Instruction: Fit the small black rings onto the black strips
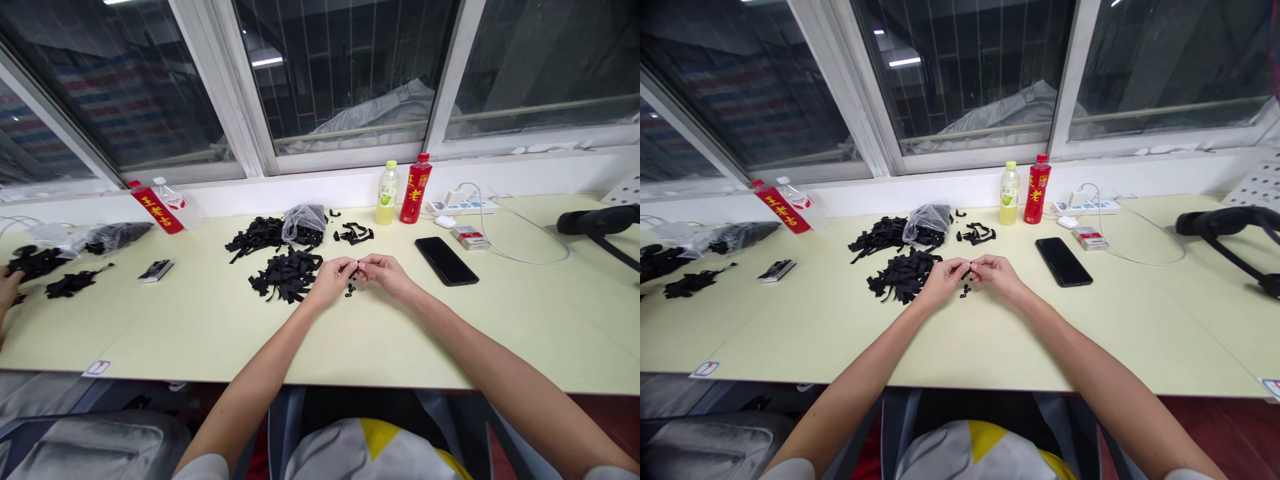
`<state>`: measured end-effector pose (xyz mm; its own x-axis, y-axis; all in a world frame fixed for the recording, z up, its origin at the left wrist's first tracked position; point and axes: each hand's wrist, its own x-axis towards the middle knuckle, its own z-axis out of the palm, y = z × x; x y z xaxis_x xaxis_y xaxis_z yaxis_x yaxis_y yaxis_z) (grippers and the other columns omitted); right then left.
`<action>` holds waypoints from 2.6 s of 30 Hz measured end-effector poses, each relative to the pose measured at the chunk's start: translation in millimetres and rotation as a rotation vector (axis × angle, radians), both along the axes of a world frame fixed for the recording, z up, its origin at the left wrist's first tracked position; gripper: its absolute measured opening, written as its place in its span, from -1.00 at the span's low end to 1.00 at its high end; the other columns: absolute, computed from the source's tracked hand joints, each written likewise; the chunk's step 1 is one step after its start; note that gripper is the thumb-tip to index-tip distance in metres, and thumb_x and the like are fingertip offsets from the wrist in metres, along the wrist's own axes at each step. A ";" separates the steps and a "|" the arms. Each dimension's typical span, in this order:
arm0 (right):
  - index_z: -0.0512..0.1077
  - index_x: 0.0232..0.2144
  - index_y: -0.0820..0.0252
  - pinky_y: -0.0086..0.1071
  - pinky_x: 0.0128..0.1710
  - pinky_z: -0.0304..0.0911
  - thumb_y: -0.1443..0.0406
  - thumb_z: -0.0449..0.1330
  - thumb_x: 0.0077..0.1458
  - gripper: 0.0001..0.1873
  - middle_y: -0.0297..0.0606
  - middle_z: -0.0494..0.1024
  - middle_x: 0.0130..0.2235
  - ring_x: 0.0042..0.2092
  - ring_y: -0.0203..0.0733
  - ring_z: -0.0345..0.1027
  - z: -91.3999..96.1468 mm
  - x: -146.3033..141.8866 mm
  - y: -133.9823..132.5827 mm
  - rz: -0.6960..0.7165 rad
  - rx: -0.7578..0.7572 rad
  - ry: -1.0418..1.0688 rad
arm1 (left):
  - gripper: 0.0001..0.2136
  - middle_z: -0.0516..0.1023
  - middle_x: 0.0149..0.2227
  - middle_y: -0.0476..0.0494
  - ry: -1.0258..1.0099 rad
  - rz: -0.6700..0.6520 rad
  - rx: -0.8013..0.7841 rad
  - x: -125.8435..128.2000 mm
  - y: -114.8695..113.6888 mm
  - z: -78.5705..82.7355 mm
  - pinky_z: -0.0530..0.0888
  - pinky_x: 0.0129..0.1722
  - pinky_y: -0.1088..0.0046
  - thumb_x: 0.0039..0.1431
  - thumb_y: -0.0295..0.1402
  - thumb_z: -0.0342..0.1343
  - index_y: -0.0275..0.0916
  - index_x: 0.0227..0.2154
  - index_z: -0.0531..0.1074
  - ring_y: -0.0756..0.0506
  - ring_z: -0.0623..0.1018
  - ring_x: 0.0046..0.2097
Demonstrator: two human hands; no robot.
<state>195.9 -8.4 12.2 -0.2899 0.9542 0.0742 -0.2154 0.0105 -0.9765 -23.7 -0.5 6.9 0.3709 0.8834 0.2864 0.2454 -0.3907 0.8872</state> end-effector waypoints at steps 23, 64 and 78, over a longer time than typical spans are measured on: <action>0.82 -0.19 0.05 -0.12 -0.12 0.61 0.01 0.87 -0.21 -0.42 -0.16 0.86 -0.14 -0.13 0.03 0.69 -3.9 6.2 10.2 -0.078 -0.020 0.004 | -0.37 0.70 0.14 -0.36 -0.145 -0.122 -0.046 -0.8 4.8 8.2 0.64 0.02 0.28 0.47 0.36 0.54 -0.23 -0.09 0.90 -0.24 0.67 0.08; 0.80 0.48 0.05 0.33 0.78 0.24 0.21 0.09 0.77 -0.44 0.04 0.53 0.77 0.80 0.43 0.26 -31.0 3.7 67.1 -0.291 0.399 -1.287 | -0.66 0.64 0.49 -0.60 0.830 0.821 0.109 -46.0 25.3 11.1 0.46 0.47 -0.18 0.69 -0.39 0.26 -0.20 0.39 0.70 -0.60 0.52 0.52; 0.77 0.47 -0.02 0.51 0.60 0.39 0.21 0.00 0.77 -0.40 0.06 0.75 0.58 0.72 0.47 0.39 -38.7 16.7 30.6 -0.291 0.751 -1.079 | -0.74 0.93 0.10 -0.39 0.141 0.316 0.106 -20.0 29.5 -4.8 0.69 0.31 0.12 0.73 -0.14 0.35 -0.21 0.07 0.85 -0.33 0.78 0.15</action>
<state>212.6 22.2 -26.5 -0.3302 0.8203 0.4670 0.7531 0.5272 -0.3935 -43.7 29.0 2.0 0.1269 0.9288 0.3482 0.4858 -0.3643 0.7946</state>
